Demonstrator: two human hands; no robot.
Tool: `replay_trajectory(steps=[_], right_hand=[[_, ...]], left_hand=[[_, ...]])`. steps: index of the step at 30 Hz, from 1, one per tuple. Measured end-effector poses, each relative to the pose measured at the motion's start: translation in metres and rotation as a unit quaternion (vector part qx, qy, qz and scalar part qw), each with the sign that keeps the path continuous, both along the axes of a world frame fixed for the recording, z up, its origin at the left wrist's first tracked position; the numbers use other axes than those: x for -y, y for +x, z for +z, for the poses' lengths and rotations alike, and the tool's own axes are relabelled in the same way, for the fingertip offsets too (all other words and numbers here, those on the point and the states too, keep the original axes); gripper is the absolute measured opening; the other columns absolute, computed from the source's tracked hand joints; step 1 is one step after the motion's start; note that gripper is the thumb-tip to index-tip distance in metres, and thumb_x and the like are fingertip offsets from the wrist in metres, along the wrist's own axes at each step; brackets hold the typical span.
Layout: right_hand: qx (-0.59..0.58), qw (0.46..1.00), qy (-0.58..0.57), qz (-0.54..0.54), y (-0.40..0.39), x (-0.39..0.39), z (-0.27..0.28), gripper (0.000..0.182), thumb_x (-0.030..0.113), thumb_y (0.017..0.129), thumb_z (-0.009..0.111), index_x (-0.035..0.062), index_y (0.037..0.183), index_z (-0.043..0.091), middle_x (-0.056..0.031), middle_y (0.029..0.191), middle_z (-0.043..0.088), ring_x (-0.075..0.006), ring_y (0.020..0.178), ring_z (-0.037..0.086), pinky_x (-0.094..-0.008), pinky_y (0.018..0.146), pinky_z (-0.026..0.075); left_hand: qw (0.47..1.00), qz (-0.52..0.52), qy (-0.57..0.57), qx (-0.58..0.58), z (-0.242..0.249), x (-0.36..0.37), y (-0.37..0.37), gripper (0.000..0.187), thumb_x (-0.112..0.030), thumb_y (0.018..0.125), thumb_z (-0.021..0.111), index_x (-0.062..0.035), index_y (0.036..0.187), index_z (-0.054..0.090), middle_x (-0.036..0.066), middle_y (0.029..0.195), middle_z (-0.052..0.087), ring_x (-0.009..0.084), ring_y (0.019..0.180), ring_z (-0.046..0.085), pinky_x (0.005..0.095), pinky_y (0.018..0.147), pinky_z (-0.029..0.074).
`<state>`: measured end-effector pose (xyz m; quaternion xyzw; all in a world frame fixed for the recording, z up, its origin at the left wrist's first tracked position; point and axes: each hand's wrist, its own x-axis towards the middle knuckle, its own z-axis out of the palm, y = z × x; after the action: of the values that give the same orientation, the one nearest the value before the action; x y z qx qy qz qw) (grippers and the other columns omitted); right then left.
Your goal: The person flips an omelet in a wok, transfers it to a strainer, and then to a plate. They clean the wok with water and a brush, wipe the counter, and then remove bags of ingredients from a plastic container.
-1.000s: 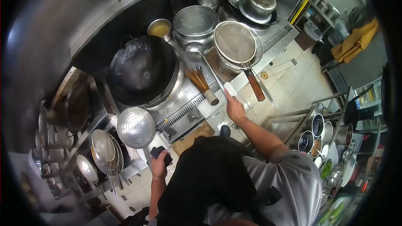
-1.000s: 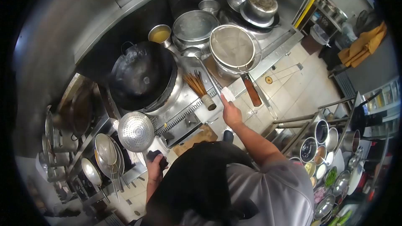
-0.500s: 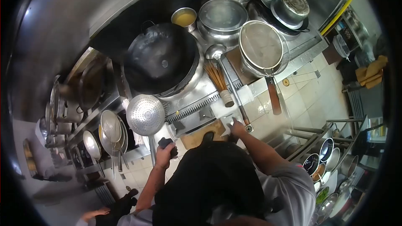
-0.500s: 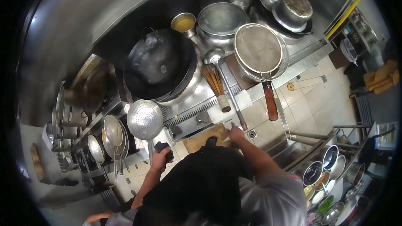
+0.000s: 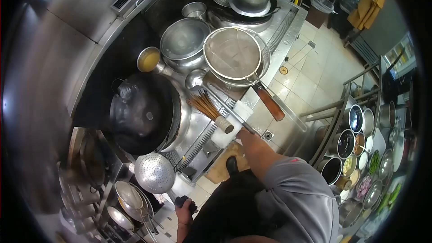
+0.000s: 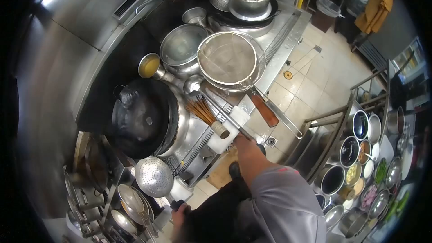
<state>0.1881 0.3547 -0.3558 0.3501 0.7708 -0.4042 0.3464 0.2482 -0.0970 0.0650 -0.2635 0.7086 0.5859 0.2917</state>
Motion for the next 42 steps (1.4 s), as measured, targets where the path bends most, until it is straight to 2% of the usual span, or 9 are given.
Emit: replay_trajectory(steps=[18, 21, 22, 25, 30, 35, 39, 41, 42], right_hand=[[-0.035, 0.998, 0.043, 0.041, -0.011, 0.001, 0.022, 0.026, 0.021, 0.096, 0.062, 0.013, 0.116, 0.076, -0.0134, 0.097, 0.079, -0.0237, 0.082, 0.078, -0.0439, 0.071, 0.063], [-0.047, 0.997, 0.052, 0.044, -0.018, -0.002, 0.027, 0.026, 0.021, 0.096, 0.063, 0.013, 0.116, 0.076, -0.013, 0.096, 0.079, -0.0238, 0.081, 0.078, -0.0436, 0.071, 0.063], [-0.048, 0.997, 0.051, 0.043, -0.018, -0.002, 0.029, 0.025, 0.021, 0.096, 0.063, 0.013, 0.116, 0.076, -0.0128, 0.096, 0.079, -0.0238, 0.081, 0.078, -0.0436, 0.071, 0.063], [-0.059, 0.995, 0.06, 0.048, -0.019, -0.001, 0.028, 0.025, 0.021, 0.095, 0.063, 0.0129, 0.116, 0.076, -0.0124, 0.094, 0.079, -0.0238, 0.08, 0.078, -0.0433, 0.07, 0.063], [-0.093, 0.989, 0.092, 0.07, -0.01, -0.006, 0.026, 0.025, 0.02, 0.095, 0.063, 0.0129, 0.116, 0.076, -0.0118, 0.092, 0.079, -0.0238, 0.078, 0.078, -0.0429, 0.07, 0.063], [-0.192, 0.956, 0.177, 0.137, 0.011, -0.01, 0.021, 0.025, 0.02, 0.095, 0.064, 0.0128, 0.115, 0.076, -0.0111, 0.09, 0.08, -0.0238, 0.077, 0.078, -0.0426, 0.069, 0.063], [-0.316, 0.857, 0.318, 0.256, 0.017, -0.007, 0.019, 0.024, 0.02, 0.095, 0.064, 0.0128, 0.115, 0.076, -0.0106, 0.089, 0.08, -0.0239, 0.076, 0.078, -0.0422, 0.069, 0.063], [-0.139, 0.976, 0.129, 0.106, 0.003, -0.011, 0.057, 0.022, 0.019, 0.093, 0.066, 0.0134, 0.113, 0.076, -0.0096, 0.085, 0.078, -0.0218, 0.071, 0.075, -0.0396, 0.067, 0.062], [-0.137, 0.976, 0.124, 0.117, 0.004, -0.005, 0.055, 0.022, 0.019, 0.093, 0.066, 0.0134, 0.113, 0.076, -0.0096, 0.085, 0.078, -0.0218, 0.071, 0.075, -0.0396, 0.067, 0.062]], left_hand=[[0.997, 0.034, -0.062, 0.004, 0.025, -0.02, 0.003, 0.013, -0.013, 0.092, 0.071, -0.0086, 0.102, 0.064, 0.008, 0.081, 0.068, 0.0202, 0.063, 0.069, 0.0354, 0.048, 0.059], [0.999, 0.047, -0.006, -0.017, 0.011, -0.011, 0.006, 0.011, -0.012, 0.093, 0.07, -0.0091, 0.101, 0.063, 0.007, 0.078, 0.067, 0.0196, 0.061, 0.067, 0.0353, 0.048, 0.058], [0.999, -0.017, -0.012, -0.035, 0.02, -0.016, 0.002, 0.01, -0.011, 0.092, 0.07, -0.0095, 0.1, 0.063, 0.006, 0.076, 0.065, 0.0194, 0.059, 0.066, 0.0355, 0.047, 0.058], [1.0, 0.004, 0.018, -0.025, 0.015, -0.012, 0.003, 0.011, -0.01, 0.092, 0.07, -0.0098, 0.1, 0.063, 0.007, 0.077, 0.066, 0.0197, 0.06, 0.066, 0.0356, 0.047, 0.058], [1.0, 0.002, -0.02, -0.02, 0.025, -0.022, 0.004, 0.008, -0.011, 0.092, 0.069, -0.0099, 0.097, 0.063, 0.007, 0.076, 0.066, 0.0197, 0.06, 0.067, 0.035, 0.047, 0.058], [0.998, 0.05, -0.023, -0.004, 0.003, -0.004, 0.016, 0.014, -0.014, 0.092, 0.072, -0.0072, 0.103, 0.066, 0.007, 0.082, 0.068, 0.0198, 0.063, 0.068, 0.0362, 0.053, 0.06], [0.998, 0.05, -0.017, 0.016, 0.008, -0.008, 0.015, 0.019, -0.016, 0.092, 0.075, -0.0067, 0.105, 0.066, 0.008, 0.086, 0.069, 0.0208, 0.069, 0.07, 0.0372, 0.055, 0.061], [0.999, 0.049, -0.001, -0.004, -0.008, 0.001, 0.02, 0.023, -0.017, 0.091, 0.077, -0.007, 0.108, 0.065, 0.008, 0.088, 0.07, 0.021, 0.07, 0.071, 0.0375, 0.055, 0.062], [0.998, 0.06, -0.005, 0.0, -0.005, 0.003, 0.028, 0.023, -0.017, 0.091, 0.077, -0.007, 0.108, 0.065, 0.008, 0.088, 0.07, 0.021, 0.07, 0.071, 0.0375, 0.055, 0.062]])
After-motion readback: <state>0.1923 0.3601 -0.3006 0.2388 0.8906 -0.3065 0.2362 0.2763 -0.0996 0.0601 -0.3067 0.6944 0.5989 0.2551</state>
